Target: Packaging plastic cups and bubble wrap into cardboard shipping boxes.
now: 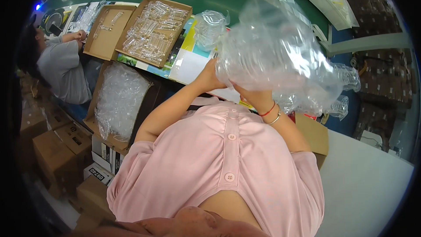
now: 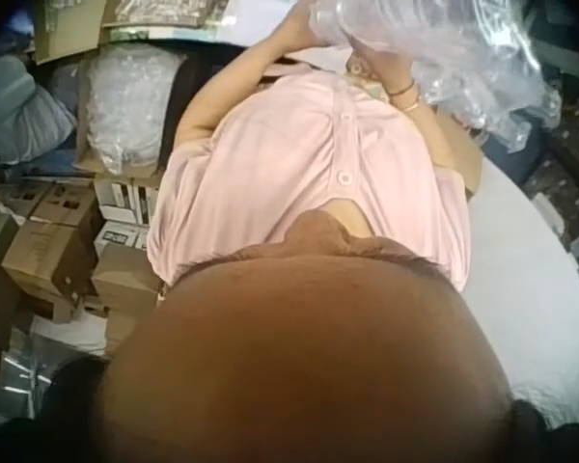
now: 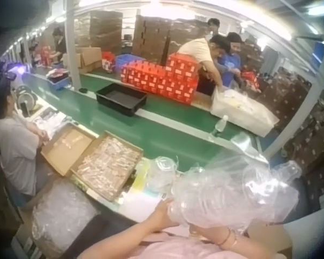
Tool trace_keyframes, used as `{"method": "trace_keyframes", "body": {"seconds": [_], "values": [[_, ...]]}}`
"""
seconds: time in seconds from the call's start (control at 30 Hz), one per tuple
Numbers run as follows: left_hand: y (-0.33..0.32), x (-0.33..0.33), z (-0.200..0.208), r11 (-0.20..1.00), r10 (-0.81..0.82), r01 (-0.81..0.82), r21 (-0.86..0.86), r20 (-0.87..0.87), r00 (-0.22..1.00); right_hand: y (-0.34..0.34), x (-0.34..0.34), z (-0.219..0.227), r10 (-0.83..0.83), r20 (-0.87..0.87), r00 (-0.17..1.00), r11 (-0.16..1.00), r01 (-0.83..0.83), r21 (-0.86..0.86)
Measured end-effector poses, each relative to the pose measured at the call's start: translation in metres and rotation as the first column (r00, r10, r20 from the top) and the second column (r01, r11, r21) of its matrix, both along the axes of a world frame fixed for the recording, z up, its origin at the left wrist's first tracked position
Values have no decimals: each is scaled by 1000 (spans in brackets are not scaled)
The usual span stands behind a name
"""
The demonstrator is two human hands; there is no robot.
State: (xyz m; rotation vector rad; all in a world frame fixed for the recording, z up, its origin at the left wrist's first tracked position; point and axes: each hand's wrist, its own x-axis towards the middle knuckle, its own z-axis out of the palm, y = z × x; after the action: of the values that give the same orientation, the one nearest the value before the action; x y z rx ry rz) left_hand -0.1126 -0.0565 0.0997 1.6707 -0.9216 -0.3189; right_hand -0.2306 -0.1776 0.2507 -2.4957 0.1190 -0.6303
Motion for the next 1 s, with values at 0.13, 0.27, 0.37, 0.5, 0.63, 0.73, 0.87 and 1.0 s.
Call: {"method": "trace_keyframes", "body": {"seconds": [0.13,0.27,0.37,0.5,0.63,0.73,0.87,1.0], "values": [[1,18,67,976,-213,216,16,-128,969,-2,26,47,46,103,994,995,-36,-91],[3,29,85,950,-239,284,127,-291,927,-1,42,77,40,106,994,972,-63,225],[5,26,90,951,-221,280,129,-347,911,-1,43,76,51,76,996,909,-78,408],[7,22,89,958,-177,244,152,-355,918,-1,46,70,91,108,990,884,-130,448],[6,32,94,961,-184,243,128,-357,916,-3,56,82,-14,191,982,914,-65,401],[-3,40,111,944,-209,288,159,-387,898,-12,65,94,-92,135,987,954,49,295],[-11,41,116,943,-220,295,154,-376,900,-15,68,113,-47,198,979,935,-27,353],[-19,41,114,935,-223,307,176,-378,899,-24,64,121,-52,140,989,883,-20,468]]}}
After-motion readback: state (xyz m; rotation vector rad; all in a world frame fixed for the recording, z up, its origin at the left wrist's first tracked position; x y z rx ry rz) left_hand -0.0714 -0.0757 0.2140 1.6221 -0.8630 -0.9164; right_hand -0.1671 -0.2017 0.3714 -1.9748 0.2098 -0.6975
